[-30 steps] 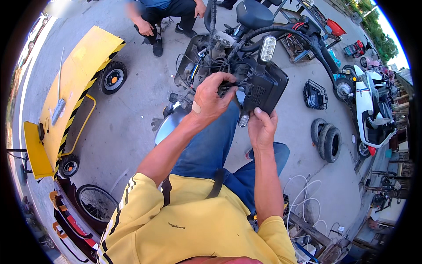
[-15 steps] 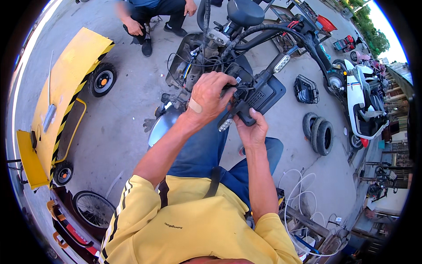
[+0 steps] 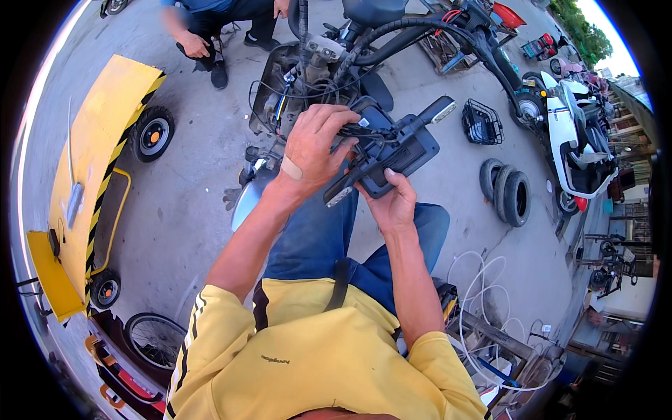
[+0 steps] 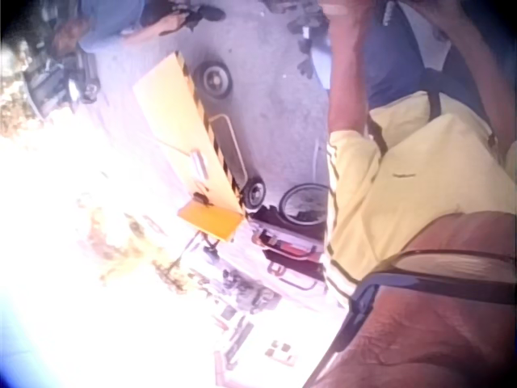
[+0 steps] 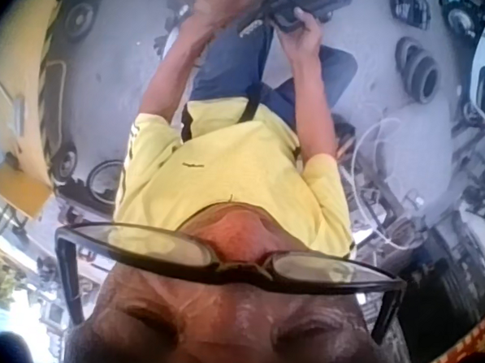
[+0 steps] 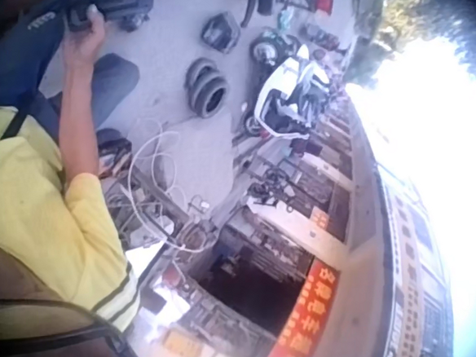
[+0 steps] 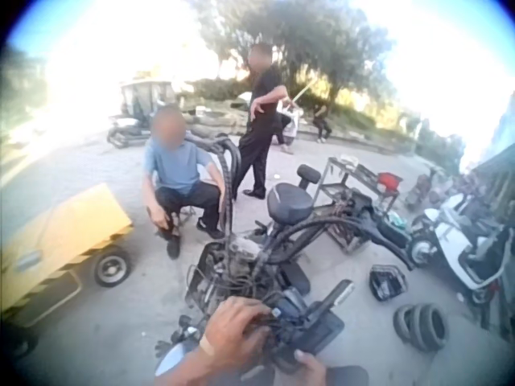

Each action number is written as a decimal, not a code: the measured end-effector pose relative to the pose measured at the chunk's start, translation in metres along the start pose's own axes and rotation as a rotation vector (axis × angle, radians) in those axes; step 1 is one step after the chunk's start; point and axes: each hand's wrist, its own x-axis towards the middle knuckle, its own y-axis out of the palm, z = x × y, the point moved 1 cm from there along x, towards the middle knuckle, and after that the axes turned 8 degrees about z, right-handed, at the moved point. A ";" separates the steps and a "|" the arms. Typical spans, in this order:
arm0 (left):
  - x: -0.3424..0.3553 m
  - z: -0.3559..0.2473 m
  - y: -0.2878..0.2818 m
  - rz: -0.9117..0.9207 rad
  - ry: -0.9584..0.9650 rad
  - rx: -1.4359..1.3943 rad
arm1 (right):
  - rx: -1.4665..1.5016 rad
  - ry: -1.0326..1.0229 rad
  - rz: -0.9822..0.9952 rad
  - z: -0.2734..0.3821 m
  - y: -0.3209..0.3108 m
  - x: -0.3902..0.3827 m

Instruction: The person sits on the ground and works on a scooter's handlebar assembly, using a screwdriver to remove screws and detach the control housing. They manipulate wires and connectors, then reassemble the housing and secure it back onto the handlebar.

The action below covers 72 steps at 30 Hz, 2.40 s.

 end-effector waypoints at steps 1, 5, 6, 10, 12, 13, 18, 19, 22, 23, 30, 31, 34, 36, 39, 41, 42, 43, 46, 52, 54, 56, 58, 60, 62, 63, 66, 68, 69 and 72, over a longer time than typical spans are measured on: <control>-0.001 0.001 -0.001 0.004 0.000 0.009 | 0.001 -0.001 0.013 0.000 0.001 0.000; -0.003 0.005 -0.002 0.040 0.039 0.048 | 0.066 0.011 0.033 -0.006 -0.005 0.000; -0.002 0.006 -0.002 0.043 0.047 0.051 | 0.092 0.012 0.032 -0.006 -0.006 0.000; 0.001 0.007 -0.004 0.040 0.062 0.058 | 0.136 0.019 0.030 -0.007 -0.008 -0.002; 0.002 0.008 -0.004 0.033 0.058 0.053 | 0.129 0.023 0.034 -0.006 -0.008 -0.002; 0.002 0.008 -0.004 0.031 0.054 0.050 | 0.125 0.024 0.039 -0.006 -0.009 -0.002; 0.006 0.006 -0.007 0.026 -0.007 -0.014 | 0.091 0.036 0.069 -0.006 -0.008 -0.003; 0.008 0.006 -0.008 0.043 -0.035 -0.053 | 0.089 0.039 0.074 -0.005 -0.007 -0.004; 0.012 0.009 -0.010 0.125 -0.102 -0.174 | 0.077 0.065 0.079 -0.007 -0.013 -0.004; 0.012 0.010 -0.010 0.158 -0.121 -0.215 | 0.071 0.076 0.078 -0.007 -0.015 -0.005; 0.005 0.008 -0.012 0.174 -0.197 -0.297 | 0.056 0.044 0.032 -0.004 -0.014 -0.010; 0.004 0.008 -0.012 0.172 -0.203 -0.300 | 0.020 0.054 0.041 -0.003 -0.015 -0.010; 0.003 0.008 -0.012 0.173 -0.204 -0.297 | -0.006 0.055 0.059 -0.003 -0.016 -0.012; 0.001 0.006 -0.011 0.162 -0.196 -0.281 | -0.002 0.055 0.061 -0.003 -0.016 -0.012; -0.002 0.001 -0.009 0.136 -0.190 -0.262 | -0.015 0.063 0.055 -0.003 -0.018 -0.012; -0.004 -0.002 -0.008 0.132 -0.201 -0.275 | -0.039 0.063 0.054 -0.003 -0.019 -0.012; -0.005 -0.004 -0.009 0.120 -0.210 -0.274 | -0.037 0.059 0.053 -0.004 -0.018 -0.013; -0.006 -0.007 -0.010 0.107 -0.220 -0.274 | -0.036 0.054 0.053 -0.005 -0.017 -0.013; -0.014 -0.006 -0.008 0.042 -0.275 -0.301 | -0.033 0.054 0.053 -0.005 -0.018 -0.013; -0.035 0.002 0.007 -0.018 -0.439 -0.464 | 0.046 0.050 0.066 -0.007 -0.020 -0.013; -0.042 0.004 0.013 -0.024 -0.498 -0.573 | 0.063 0.049 0.062 -0.007 -0.018 -0.013; -0.047 0.006 0.018 -0.042 -0.545 -0.688 | 0.074 0.045 0.058 -0.008 -0.018 -0.013; -0.050 0.004 0.021 -0.060 -0.588 -0.760 | 0.077 0.049 0.054 -0.010 -0.020 -0.013; -0.053 0.002 0.024 -0.072 -0.632 -0.851 | 0.094 0.056 0.046 -0.012 -0.023 -0.012; -0.054 0.001 0.026 -0.079 -0.677 -0.960 | 0.123 0.064 0.036 -0.014 -0.026 -0.012; -0.055 0.000 0.027 -0.079 -0.673 -0.959 | 0.146 0.064 0.038 -0.014 -0.025 -0.011; -0.057 -0.002 0.031 -0.084 -0.665 -0.976 | 0.194 0.074 0.017 -0.017 -0.026 -0.011; -0.059 -0.007 0.035 -0.093 -0.663 -1.013 | 0.191 0.094 -0.035 -0.021 -0.033 -0.010; -0.060 -0.010 0.038 -0.085 -0.675 -1.001 | 0.217 0.103 -0.035 -0.023 -0.038 -0.010; -0.067 -0.019 0.046 -0.047 -0.732 -0.981 | 0.272 0.110 -0.045 -0.030 -0.048 -0.008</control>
